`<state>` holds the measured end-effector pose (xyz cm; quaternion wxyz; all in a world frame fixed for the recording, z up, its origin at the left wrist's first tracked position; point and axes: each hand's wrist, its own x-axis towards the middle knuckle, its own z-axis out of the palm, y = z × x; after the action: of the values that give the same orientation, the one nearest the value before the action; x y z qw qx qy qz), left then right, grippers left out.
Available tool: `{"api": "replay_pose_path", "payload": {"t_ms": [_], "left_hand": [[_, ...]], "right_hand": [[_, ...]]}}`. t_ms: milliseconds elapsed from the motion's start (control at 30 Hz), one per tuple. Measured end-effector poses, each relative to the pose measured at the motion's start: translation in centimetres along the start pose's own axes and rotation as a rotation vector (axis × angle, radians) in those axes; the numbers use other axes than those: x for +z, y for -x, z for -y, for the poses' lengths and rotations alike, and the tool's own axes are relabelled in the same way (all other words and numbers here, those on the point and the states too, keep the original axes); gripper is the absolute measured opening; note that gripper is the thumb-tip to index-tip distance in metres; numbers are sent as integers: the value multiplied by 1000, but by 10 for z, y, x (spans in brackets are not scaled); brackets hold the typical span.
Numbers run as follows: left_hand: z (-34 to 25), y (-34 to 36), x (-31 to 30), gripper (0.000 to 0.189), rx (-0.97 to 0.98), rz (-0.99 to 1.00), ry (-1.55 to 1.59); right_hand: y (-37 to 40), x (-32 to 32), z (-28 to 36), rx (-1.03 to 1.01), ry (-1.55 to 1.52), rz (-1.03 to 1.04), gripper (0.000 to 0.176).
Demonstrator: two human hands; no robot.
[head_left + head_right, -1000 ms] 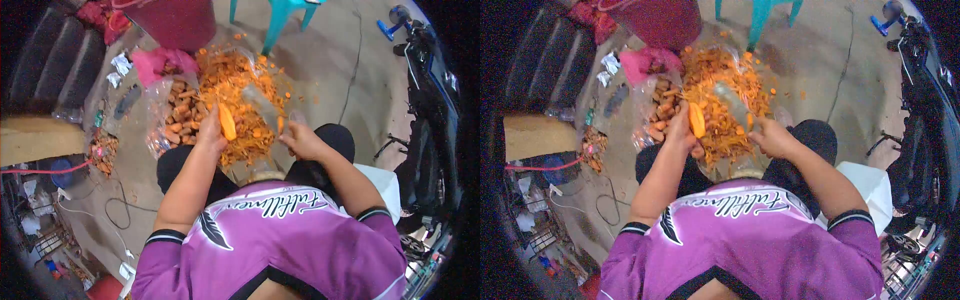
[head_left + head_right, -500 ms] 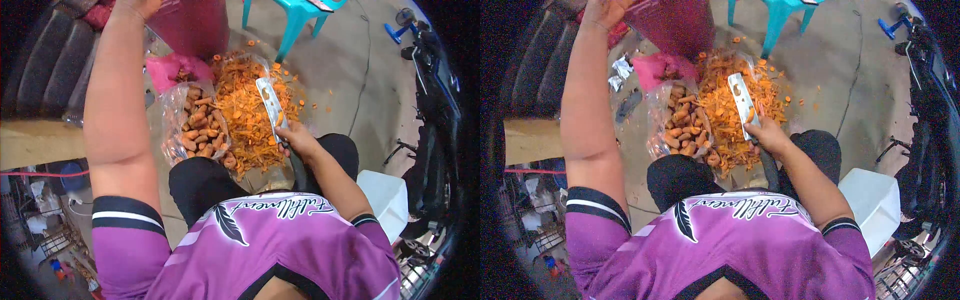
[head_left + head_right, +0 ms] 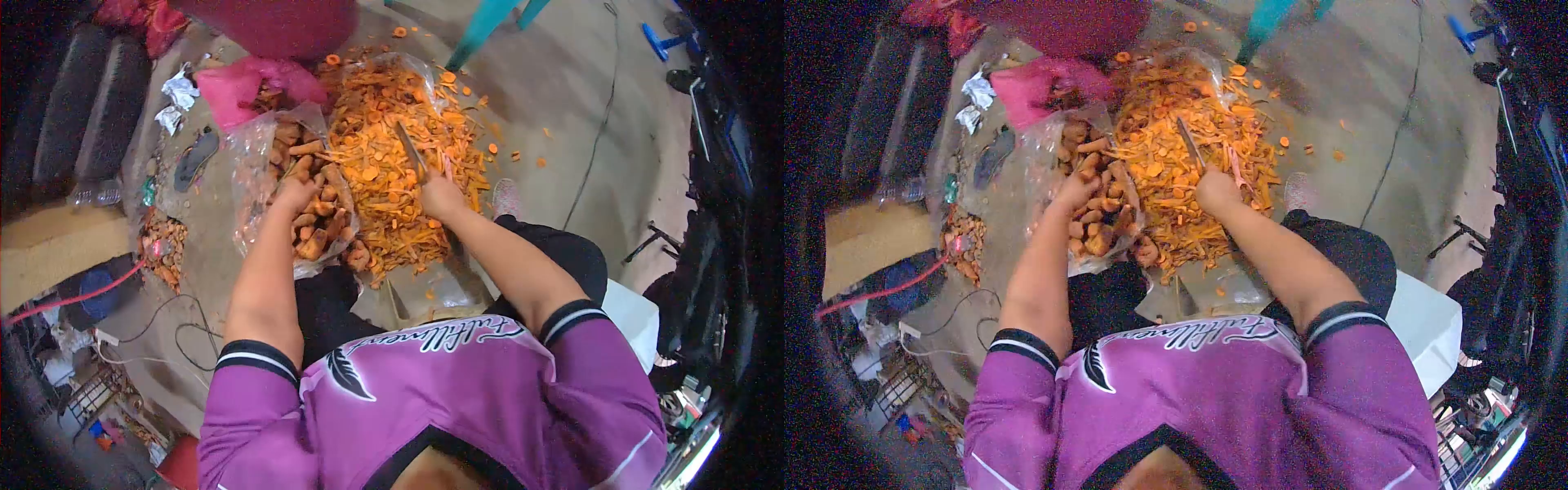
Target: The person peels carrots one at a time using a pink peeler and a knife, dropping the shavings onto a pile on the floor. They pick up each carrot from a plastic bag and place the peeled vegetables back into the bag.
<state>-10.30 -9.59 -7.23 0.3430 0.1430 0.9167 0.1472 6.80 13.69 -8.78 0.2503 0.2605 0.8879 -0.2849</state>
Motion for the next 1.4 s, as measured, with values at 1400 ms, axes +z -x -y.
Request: {"api": "replay_pose_path", "payload": {"t_ms": [1400], "left_hand": [[-55,-16,-3,32,175,-282,-314]], "right_hand": [[-40,-32,-51,178,-275,4,42]]}}
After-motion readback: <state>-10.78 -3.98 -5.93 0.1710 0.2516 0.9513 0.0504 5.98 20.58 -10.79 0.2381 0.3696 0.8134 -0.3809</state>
